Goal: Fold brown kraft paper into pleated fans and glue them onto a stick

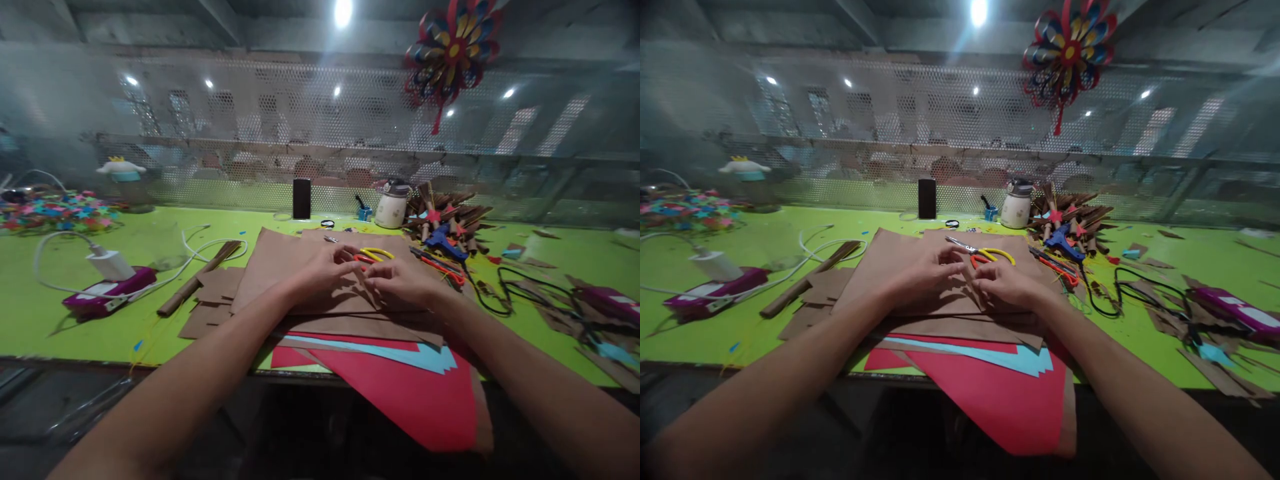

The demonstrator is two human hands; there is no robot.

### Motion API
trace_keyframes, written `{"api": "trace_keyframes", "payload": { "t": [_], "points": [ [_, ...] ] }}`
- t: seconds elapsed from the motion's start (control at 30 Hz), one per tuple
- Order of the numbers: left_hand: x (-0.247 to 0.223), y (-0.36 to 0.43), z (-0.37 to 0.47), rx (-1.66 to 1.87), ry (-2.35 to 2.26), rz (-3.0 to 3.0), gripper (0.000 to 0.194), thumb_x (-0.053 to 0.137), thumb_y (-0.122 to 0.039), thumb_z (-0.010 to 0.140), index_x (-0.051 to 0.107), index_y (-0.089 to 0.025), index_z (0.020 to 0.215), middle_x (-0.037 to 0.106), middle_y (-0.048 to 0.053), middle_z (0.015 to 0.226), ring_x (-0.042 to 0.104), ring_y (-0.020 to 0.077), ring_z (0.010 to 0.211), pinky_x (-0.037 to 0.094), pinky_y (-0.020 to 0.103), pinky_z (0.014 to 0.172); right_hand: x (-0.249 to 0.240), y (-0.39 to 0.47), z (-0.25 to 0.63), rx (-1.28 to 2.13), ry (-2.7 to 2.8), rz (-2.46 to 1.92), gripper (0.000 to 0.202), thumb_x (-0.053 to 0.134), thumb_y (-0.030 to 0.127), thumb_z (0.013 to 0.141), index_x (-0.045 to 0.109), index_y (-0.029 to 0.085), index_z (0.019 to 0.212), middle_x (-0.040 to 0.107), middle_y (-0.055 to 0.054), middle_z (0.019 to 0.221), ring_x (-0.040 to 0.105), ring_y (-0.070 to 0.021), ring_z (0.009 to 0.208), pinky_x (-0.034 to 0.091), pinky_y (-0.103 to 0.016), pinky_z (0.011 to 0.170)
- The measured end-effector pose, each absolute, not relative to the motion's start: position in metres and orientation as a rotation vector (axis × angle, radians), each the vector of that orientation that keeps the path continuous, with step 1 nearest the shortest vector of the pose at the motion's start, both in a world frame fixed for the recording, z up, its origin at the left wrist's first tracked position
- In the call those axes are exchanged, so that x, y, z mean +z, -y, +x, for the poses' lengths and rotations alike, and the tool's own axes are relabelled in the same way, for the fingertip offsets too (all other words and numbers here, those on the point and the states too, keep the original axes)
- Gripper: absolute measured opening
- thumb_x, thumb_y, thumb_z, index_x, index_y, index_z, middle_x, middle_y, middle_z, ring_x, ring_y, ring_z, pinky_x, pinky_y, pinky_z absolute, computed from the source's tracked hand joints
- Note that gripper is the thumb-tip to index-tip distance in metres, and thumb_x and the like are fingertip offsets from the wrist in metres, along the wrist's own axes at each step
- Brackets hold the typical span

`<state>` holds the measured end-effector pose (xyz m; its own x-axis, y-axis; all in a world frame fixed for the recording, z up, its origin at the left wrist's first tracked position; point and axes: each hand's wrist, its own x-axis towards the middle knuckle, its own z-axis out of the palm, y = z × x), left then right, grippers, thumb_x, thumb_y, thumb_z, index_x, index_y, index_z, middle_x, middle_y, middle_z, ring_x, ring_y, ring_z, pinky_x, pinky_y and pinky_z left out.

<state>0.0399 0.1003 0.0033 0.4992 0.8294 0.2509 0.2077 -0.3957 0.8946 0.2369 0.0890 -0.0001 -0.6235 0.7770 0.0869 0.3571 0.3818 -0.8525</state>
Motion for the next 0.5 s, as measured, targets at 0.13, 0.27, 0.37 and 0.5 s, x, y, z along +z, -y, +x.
{"api": "trace_keyframes", "payload": {
  "t": [0.13,0.27,0.37,0.5],
  "points": [
    [0.003,-0.100,0.039,0.705,-0.842,2.092,0.016,0.060,-0.023,0.072,0.066,-0.011,0.082,0.064,0.004,0.074,0.054,0.0119,0.067,0.041,0.023,0.063,-0.002,-0.091,0.239,0.955,2.357,-0.991,0.024,0.052,0.036,0.079,0.067,0.018,0.077,0.059,0.001,0.063,0.049,-0.0114,0.055,0.037,-0.022,0.050],
    [-0.001,-0.104,0.033,0.615,-1.002,2.219,0.017,0.061,-0.027,0.070,0.068,-0.012,0.073,0.062,0.001,0.065,0.050,0.0115,0.061,0.036,0.021,0.056,-0.005,-0.093,0.235,0.770,2.425,-0.976,0.024,0.054,0.036,0.078,0.069,0.017,0.075,0.060,0.000,0.066,0.050,-0.0124,0.059,0.037,-0.023,0.053],
    [-0.006,-0.110,0.029,0.562,-1.015,2.295,0.019,0.060,-0.029,0.070,0.068,-0.013,0.074,0.060,0.000,0.063,0.048,0.0106,0.059,0.033,0.020,0.054,-0.009,-0.096,0.232,0.685,2.423,-0.938,0.025,0.056,0.036,0.077,0.069,0.016,0.070,0.061,-0.002,0.066,0.050,-0.0133,0.061,0.039,-0.025,0.057],
    [-0.011,-0.114,0.027,0.492,-1.014,2.381,0.021,0.057,-0.029,0.071,0.068,-0.012,0.074,0.058,0.000,0.061,0.044,0.0100,0.057,0.032,0.021,0.053,-0.014,-0.100,0.232,0.640,2.462,-0.875,0.026,0.055,0.035,0.078,0.068,0.015,0.067,0.059,-0.002,0.063,0.050,-0.0124,0.059,0.039,-0.025,0.057]
  ]
}}
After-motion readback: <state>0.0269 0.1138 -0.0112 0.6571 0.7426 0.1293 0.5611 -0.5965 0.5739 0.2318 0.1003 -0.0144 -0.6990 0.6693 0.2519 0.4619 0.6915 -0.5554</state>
